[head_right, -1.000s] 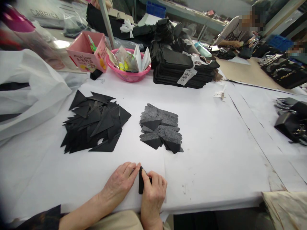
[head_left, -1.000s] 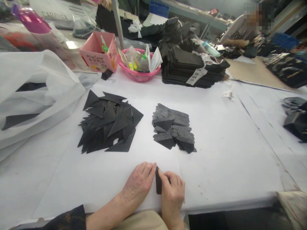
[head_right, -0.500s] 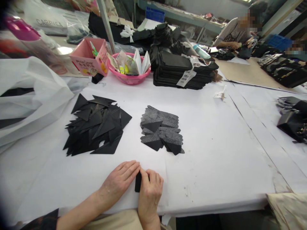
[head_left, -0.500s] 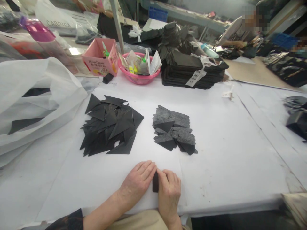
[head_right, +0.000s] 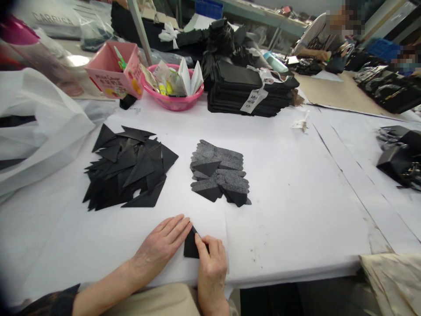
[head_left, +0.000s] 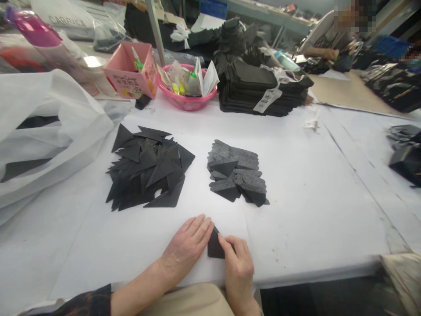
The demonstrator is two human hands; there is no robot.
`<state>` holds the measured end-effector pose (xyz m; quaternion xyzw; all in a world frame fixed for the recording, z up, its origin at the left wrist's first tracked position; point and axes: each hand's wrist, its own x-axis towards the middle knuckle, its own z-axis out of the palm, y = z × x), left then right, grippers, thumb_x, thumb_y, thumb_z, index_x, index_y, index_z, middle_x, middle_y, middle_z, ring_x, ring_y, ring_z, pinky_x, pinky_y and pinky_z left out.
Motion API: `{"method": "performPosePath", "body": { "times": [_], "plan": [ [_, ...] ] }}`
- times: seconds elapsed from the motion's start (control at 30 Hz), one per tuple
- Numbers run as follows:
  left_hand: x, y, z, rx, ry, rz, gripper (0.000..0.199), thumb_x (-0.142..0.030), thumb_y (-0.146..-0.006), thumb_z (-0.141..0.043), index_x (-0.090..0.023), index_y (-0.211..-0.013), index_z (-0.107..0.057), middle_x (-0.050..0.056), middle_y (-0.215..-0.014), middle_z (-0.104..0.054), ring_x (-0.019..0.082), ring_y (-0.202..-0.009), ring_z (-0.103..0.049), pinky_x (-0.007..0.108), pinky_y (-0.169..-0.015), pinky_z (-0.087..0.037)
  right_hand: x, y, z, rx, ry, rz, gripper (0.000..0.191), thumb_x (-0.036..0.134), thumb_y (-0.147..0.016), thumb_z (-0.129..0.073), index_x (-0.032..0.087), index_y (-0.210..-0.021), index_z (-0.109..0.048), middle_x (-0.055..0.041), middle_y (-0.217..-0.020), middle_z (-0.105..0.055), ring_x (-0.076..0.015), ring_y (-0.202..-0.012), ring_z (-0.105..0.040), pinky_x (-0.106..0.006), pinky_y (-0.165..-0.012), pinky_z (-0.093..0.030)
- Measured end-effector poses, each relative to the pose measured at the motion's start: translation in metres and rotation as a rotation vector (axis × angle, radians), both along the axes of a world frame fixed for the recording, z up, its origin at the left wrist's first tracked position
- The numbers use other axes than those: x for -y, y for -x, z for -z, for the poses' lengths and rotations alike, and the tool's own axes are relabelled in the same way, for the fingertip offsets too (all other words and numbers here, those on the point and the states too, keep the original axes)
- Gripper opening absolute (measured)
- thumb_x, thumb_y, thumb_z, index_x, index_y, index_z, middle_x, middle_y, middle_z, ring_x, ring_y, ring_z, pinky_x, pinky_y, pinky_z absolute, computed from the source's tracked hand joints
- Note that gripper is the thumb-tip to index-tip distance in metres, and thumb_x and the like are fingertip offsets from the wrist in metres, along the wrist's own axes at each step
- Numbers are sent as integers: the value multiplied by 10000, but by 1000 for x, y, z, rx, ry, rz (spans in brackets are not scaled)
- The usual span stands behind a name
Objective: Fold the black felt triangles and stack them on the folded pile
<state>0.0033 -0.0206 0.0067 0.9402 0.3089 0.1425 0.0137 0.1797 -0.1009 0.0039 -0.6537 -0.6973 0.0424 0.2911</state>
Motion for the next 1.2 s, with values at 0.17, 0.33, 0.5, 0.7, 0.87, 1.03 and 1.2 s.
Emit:
{"method": "performPosePath", "body": {
  "times": [0.17, 0.33, 0.5, 0.7, 0.87, 1.03, 1.2],
  "plan": [
    [0, 1, -3, -1, 7, 10, 381, -74, -985, -348, -111, -1299, -561, 128, -1348, -556, 290, -1265, -502, 430, -1012, -450, 2, -2, 2, -32, 5, -19, 321, 131, -978, -504, 223, -1264, -617, -64, -981, -616, -154, -899, -578, -298, -786, -537],
    [0, 0, -5, 7, 10, 11, 375, -97, -996, -346, -126, -1298, -566, 128, -1342, -558, 308, -1264, -504, 445, -1001, -459, 1, -1, 1, -20, 18, -7, 314, 128, -971, -513, 214, -1249, -632, -69, -969, -614, -158, -894, -577, -302, -786, -537],
    [-3, -2, -6, 10, -7, 23, 390, -61, -993, -310, -107, -1286, -563, 126, -1332, -565, 287, -1267, -507, 438, -1015, -460, 1, 3, 0, -23, 8, 19, 297, 128, -973, -508, 206, -1224, -646, -68, -948, -611, -160, -877, -565, -297, -768, -525],
    [-7, -3, 4, 89, -22, 192, 346, -54, -999, -322, -68, -1246, -564, 122, -1246, -613, 233, -1206, -561, 382, -1030, -470, 1, 8, 3, -33, 39, 47, 293, 123, -974, -504, 201, -1220, -643, -72, -960, -604, -165, -898, -554, -307, -791, -518],
    [-6, -4, -1, 52, 17, 178, 337, -50, -989, -356, -72, -1266, -547, 143, -1256, -606, 238, -1200, -565, 389, -991, -481, 1, -1, -1, -84, 70, 17, 304, 148, -985, -484, 209, -1254, -610, -60, -970, -627, -158, -877, -579, -303, -784, -538],
    [-4, -3, -4, 66, 47, 150, 348, -92, -1013, -334, -111, -1274, -564, 120, -1262, -606, 250, -1207, -552, 405, -991, -462, 4, -14, -12, -132, 43, -28, 261, 113, -970, -493, 214, -1149, -653, -44, -899, -625, -146, -816, -581, -274, -717, -531],
    [0, -3, 0, 68, 60, 143, 362, -127, -1027, -320, -149, -1287, -570, 114, -1286, -587, 272, -1240, -520, 436, -993, -451, 14, -16, -12, -32, 100, -39, 291, 132, -985, -483, 212, -1222, -632, -63, -956, -623, -166, -880, -567, -301, -762, -523]
  ]
}}
